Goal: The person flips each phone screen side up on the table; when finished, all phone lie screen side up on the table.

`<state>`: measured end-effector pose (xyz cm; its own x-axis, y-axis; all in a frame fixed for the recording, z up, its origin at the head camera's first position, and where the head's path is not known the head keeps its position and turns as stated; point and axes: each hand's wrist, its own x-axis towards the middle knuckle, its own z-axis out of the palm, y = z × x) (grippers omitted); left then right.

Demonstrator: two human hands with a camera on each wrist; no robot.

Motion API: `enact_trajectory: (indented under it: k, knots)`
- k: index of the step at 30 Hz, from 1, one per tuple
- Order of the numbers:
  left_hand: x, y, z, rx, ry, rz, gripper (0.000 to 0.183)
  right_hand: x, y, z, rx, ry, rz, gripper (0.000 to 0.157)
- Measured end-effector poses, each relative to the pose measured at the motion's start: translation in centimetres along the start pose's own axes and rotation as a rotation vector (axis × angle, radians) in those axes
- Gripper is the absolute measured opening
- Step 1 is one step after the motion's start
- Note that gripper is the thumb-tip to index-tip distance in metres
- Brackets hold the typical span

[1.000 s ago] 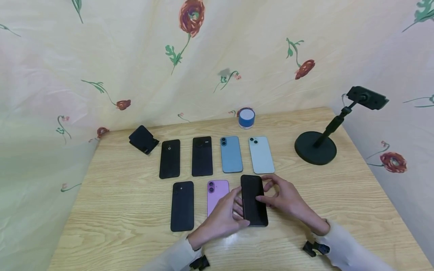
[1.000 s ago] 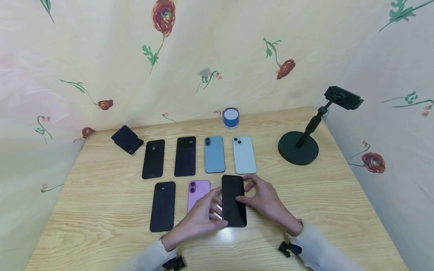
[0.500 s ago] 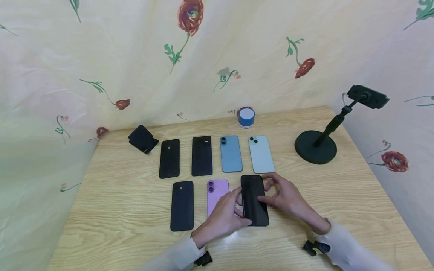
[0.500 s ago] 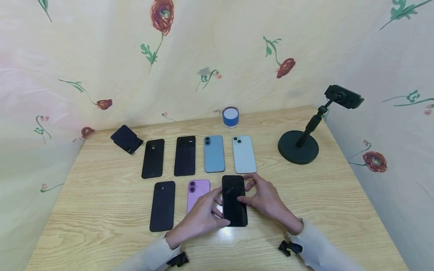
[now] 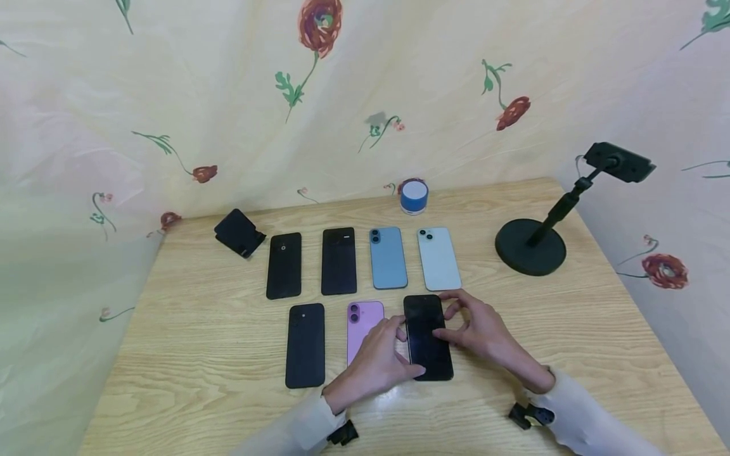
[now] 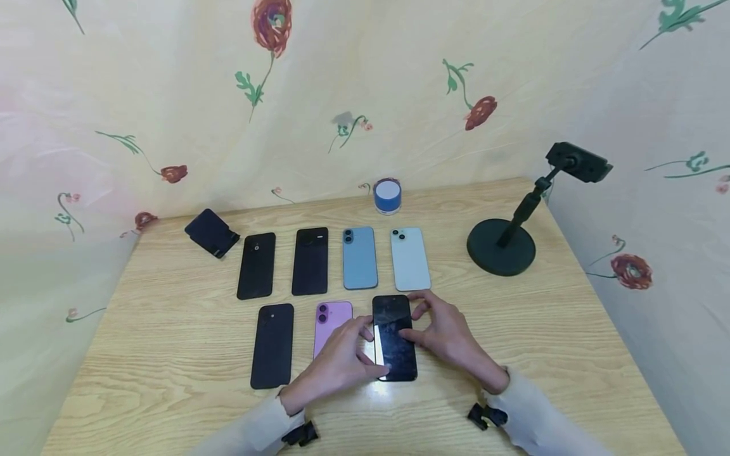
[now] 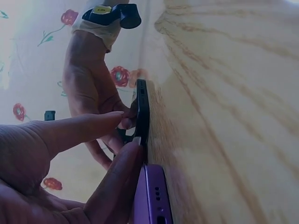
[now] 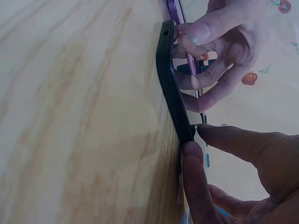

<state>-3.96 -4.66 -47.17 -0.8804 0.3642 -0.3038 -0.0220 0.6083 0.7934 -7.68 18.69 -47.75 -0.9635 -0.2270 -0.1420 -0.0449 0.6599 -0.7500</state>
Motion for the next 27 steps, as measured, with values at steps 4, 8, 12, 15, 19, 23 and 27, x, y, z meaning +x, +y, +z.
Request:
enact_trajectory:
  k: [4,8,12,15,19,23,27]
  knots:
    - [-0.1,0.0,-0.1,-0.008,0.003,-0.004,0.091,0.0,0.0,-0.1,-0.014,0.011,-0.007,0.061]
    - [-0.2,-0.1,-0.2,-0.06,-0.02,-0.006,0.094,0.0,0.0,-0.1,-0.005,0.003,-0.016,0.057]
    - [-0.5,-0.4,-0.3,-0.132,-0.042,0.01,0.098,0.1,-0.3,-0.2,0.009,-0.009,-0.022,0.054]
    - [-0.7,-0.6,-0.6,-0.155,-0.039,0.045,0.099,0.3,-0.8,-0.2,0.025,-0.014,-0.04,0.053]
    - [-1.1,-1.0,-1.0,-0.178,-0.014,0.09,0.097,0.6,-1.5,-0.2,0.061,-0.035,-0.08,0.052]
    - [-1.6,-1.3,-1.4,-0.206,0.018,0.111,0.095,1.0,-2.1,0.1,0.102,-0.072,-0.107,0.049]
    - [-2.1,-1.5,-2.0,-0.22,0.057,0.125,0.093,1.5,-2.7,0.7,0.151,-0.116,-0.117,0.047]
